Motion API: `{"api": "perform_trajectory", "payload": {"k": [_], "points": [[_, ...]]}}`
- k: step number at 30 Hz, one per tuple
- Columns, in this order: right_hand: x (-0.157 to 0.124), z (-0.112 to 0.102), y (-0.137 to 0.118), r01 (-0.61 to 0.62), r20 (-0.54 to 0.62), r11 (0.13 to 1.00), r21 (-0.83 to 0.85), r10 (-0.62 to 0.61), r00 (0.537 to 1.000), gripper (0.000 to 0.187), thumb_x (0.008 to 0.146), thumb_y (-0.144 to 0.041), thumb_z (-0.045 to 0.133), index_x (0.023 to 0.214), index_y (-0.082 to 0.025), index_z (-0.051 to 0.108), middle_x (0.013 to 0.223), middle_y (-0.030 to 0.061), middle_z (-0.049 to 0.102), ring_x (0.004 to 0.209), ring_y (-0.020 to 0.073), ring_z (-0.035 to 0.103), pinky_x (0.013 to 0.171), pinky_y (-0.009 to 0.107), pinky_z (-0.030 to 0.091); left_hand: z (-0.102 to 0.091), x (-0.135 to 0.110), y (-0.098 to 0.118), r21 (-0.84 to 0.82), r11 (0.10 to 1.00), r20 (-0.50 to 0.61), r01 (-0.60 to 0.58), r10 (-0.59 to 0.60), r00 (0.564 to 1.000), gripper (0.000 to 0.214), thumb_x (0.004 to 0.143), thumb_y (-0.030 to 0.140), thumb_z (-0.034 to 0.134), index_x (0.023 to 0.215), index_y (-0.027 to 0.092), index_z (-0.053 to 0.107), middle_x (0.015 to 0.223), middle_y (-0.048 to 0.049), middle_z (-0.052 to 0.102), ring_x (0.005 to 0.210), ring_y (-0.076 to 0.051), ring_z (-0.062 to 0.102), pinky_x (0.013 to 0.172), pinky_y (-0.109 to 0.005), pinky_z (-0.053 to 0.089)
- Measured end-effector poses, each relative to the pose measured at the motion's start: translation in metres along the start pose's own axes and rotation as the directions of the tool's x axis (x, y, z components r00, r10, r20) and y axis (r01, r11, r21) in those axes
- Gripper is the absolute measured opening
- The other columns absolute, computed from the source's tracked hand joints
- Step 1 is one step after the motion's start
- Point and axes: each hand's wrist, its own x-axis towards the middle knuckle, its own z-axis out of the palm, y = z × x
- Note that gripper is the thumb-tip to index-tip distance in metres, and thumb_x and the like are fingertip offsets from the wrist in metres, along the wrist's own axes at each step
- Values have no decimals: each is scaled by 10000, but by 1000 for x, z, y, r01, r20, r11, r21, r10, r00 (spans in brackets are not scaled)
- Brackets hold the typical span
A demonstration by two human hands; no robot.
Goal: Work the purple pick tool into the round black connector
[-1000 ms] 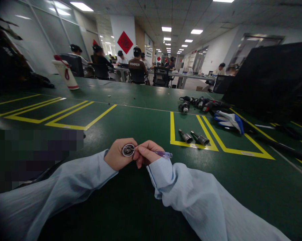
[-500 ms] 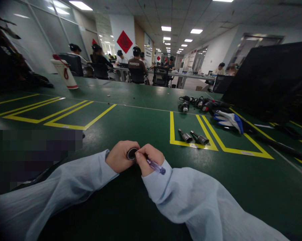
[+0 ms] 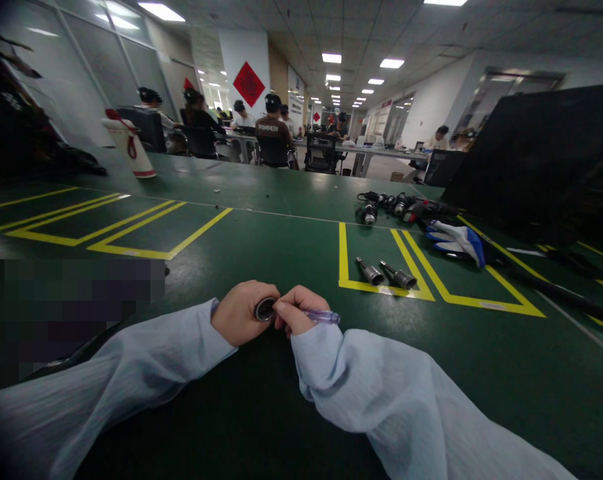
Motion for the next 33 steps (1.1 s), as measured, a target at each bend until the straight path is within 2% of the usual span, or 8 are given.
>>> {"api": "perform_trajectory", "payload": {"k": [3,7,15,19,23,28,33], "points": [[2,-3,0,-79,68,991,108,72,995,126,656,-249,560,593,-141,539,452,-29,559,316,54,440,320,173,337,0,0,1,-31,999,-38,27,-28,999,55,619,135,479,594,160,521,526,16,542,505,-102,493,498,-210,344],[4,-6,2,-88,110,976,201,67,992,152,652,-274,590,602,-138,543,478,-22,584,331,57,470,335,172,359,-1,-1,1,-86,995,-78,49,-56,995,60,621,128,475,585,155,515,514,20,529,497,-95,481,480,-198,343],[0,-5,-2,-38,128,978,203,12,992,142,664,-253,580,591,-139,537,485,-11,589,351,58,470,360,175,367,-4,0,3,-73,996,-113,59,-68,991,68,634,163,492,567,149,496,510,14,514,488,-93,469,480,-203,341],[0,-3,-2,17,65,980,199,-31,997,130,673,-244,560,591,-148,528,477,-24,575,350,53,459,359,172,360,-4,0,3,-46,999,-94,21,-25,995,69,645,168,483,582,151,506,521,11,526,502,-96,481,497,-207,345],[1,-2,-1,39,13,993,114,-41,999,114,672,-210,549,579,-147,530,448,-38,551,330,42,426,340,160,333,-2,-1,1,6,1000,-87,1,-1,996,78,658,185,483,589,155,502,528,8,534,502,-101,483,505,-217,344],[1,0,1,-19,79,993,115,10,997,94,669,-200,547,596,-141,542,442,-35,557,311,44,425,312,159,323,0,-1,-2,56,996,-77,-63,67,995,54,637,137,480,591,162,494,529,19,536,497,-99,477,538,-230,349],[4,-2,6,-44,150,967,251,6,989,121,682,-241,573,630,-136,545,498,-23,592,351,53,479,349,163,371,-2,-1,0,-36,999,-136,20,-25,990,68,636,135,474,573,153,493,512,16,517,486,-95,472,495,-210,338]]}}
